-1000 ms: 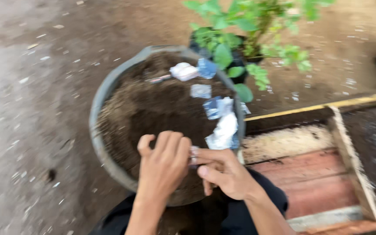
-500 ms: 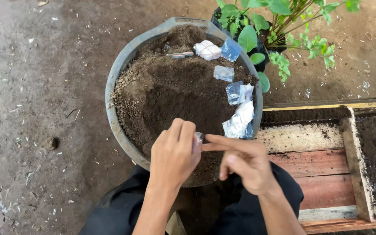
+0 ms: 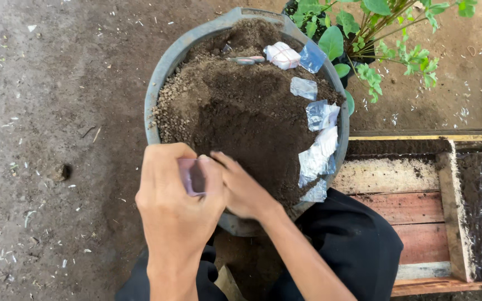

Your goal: The person fills small plastic packets with soil by hand from a large basin and arranges them in a wooden tray.

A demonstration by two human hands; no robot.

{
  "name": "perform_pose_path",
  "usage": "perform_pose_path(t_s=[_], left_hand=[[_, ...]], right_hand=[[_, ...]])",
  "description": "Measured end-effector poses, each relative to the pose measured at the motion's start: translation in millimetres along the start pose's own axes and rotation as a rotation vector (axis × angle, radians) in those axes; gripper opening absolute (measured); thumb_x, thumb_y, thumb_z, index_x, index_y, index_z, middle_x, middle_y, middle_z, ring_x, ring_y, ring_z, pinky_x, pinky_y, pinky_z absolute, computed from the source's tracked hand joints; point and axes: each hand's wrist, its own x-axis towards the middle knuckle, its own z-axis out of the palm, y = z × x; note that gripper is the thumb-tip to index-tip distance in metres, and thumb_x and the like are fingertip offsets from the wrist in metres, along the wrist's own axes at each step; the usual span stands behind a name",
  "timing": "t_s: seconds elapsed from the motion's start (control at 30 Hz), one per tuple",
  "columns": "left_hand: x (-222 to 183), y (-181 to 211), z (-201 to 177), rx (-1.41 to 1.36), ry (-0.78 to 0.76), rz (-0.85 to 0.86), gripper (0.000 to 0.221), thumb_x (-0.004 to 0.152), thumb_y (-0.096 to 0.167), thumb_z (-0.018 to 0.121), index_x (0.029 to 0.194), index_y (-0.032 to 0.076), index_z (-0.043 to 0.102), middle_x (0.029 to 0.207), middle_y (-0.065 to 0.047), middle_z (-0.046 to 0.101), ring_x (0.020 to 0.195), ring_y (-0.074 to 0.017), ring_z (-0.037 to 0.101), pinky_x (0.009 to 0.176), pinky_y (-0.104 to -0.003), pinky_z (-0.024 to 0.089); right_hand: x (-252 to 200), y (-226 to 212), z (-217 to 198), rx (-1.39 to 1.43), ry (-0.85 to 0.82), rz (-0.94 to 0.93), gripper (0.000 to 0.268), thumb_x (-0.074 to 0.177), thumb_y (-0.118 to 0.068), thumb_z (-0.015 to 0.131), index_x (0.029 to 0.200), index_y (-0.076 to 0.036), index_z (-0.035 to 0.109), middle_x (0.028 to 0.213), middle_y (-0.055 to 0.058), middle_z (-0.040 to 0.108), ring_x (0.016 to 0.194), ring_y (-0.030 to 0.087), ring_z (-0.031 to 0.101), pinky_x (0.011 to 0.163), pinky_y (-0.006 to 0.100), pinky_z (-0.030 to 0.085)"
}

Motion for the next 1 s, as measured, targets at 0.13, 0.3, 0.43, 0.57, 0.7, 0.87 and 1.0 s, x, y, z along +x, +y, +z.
perform_pose_path(t_s=[0.13, 0.3, 0.43, 0.57, 0.7, 0.87, 1.0], left_hand=[[-1.5, -4.1, -8.1, 0.052, -0.033, -0.09, 0.014, 0.077, -0.001, 0.056, 0.079, 0.003, 0.042, 0.074, -0.006, 0.042, 0.06, -0.0182, 0.044, 0.05, -0.029, 0.038], [0.3, -1.3, -2.2, -0.04, -0.052, -0.034, 0.013, 0.076, -0.002, 0.054, 0.078, 0.002, 0.042, 0.073, -0.007, 0.043, 0.061, -0.0183, 0.044, 0.053, -0.029, 0.039], [3.7, 1.2, 2.5, -0.112, -0.052, -0.045, 0.011, 0.076, 0.0, 0.053, 0.077, 0.001, 0.042, 0.072, -0.01, 0.041, 0.059, -0.0192, 0.043, 0.053, -0.03, 0.037], [-0.2, 8.1, 15.6, -0.102, -0.104, -0.066, 0.012, 0.076, 0.002, 0.052, 0.082, 0.004, 0.042, 0.077, -0.006, 0.042, 0.064, -0.0183, 0.046, 0.046, -0.029, 0.038], [-1.5, 20.1, 33.0, -0.269, -0.14, -0.105, 0.009, 0.075, 0.006, 0.051, 0.079, 0.003, 0.043, 0.074, -0.009, 0.044, 0.064, -0.0198, 0.044, 0.057, -0.032, 0.038], [-17.5, 46.6, 66.3, -0.657, -0.263, -0.577, 0.014, 0.067, 0.006, 0.055, 0.068, 0.011, 0.042, 0.058, 0.002, 0.041, 0.043, -0.006, 0.03, 0.039, -0.022, 0.029], [-17.6, 46.8, 75.1, -0.624, -0.344, -0.671, 0.012, 0.067, 0.009, 0.055, 0.07, 0.012, 0.043, 0.061, 0.003, 0.045, 0.043, -0.0071, 0.032, 0.039, -0.023, 0.031]], right_hand=[[-14.0, -9.0, 6.9, 0.085, -0.048, 0.229, 0.052, 0.087, -0.037, 0.025, 0.132, -0.011, 0.028, 0.137, 0.008, 0.025, 0.127, 0.022, 0.022, 0.101, 0.038, 0.021], [-13.2, 22.0, 29.6, -0.64, 0.238, -0.147, 0.049, 0.077, -0.022, 0.046, 0.119, 0.001, 0.039, 0.084, 0.013, 0.047, 0.075, 0.03, 0.043, 0.064, 0.038, 0.035], [-4.5, -32.3, 6.8, -0.448, 0.137, 0.059, 0.017, 0.084, -0.023, 0.04, 0.085, -0.005, 0.041, 0.08, 0.012, 0.049, 0.069, 0.029, 0.044, 0.062, 0.041, 0.038], [-0.4, -58.5, -30.7, 0.136, 0.215, 0.66, 0.023, 0.079, -0.031, 0.034, 0.067, -0.012, 0.03, 0.058, 0.002, 0.037, 0.055, 0.018, 0.031, 0.052, 0.036, 0.031], [11.7, -42.4, -62.7, 0.423, 0.528, 0.764, 0.033, 0.078, -0.037, 0.045, 0.058, -0.01, 0.043, 0.052, 0.002, 0.044, 0.048, 0.016, 0.037, 0.05, 0.032, 0.034], [-13.5, -32.8, -115.1, 1.033, 0.667, 0.572, 0.039, 0.077, -0.035, 0.051, 0.047, -0.013, 0.04, 0.042, -0.001, 0.032, 0.038, 0.011, 0.025, 0.041, 0.026, 0.02], [-31.9, -71.0, -145.8, 1.379, 0.345, 0.033, 0.042, 0.083, -0.032, 0.04, 0.044, -0.017, 0.031, 0.036, -0.006, 0.02, 0.033, 0.006, 0.013, 0.031, 0.021, 0.006]])
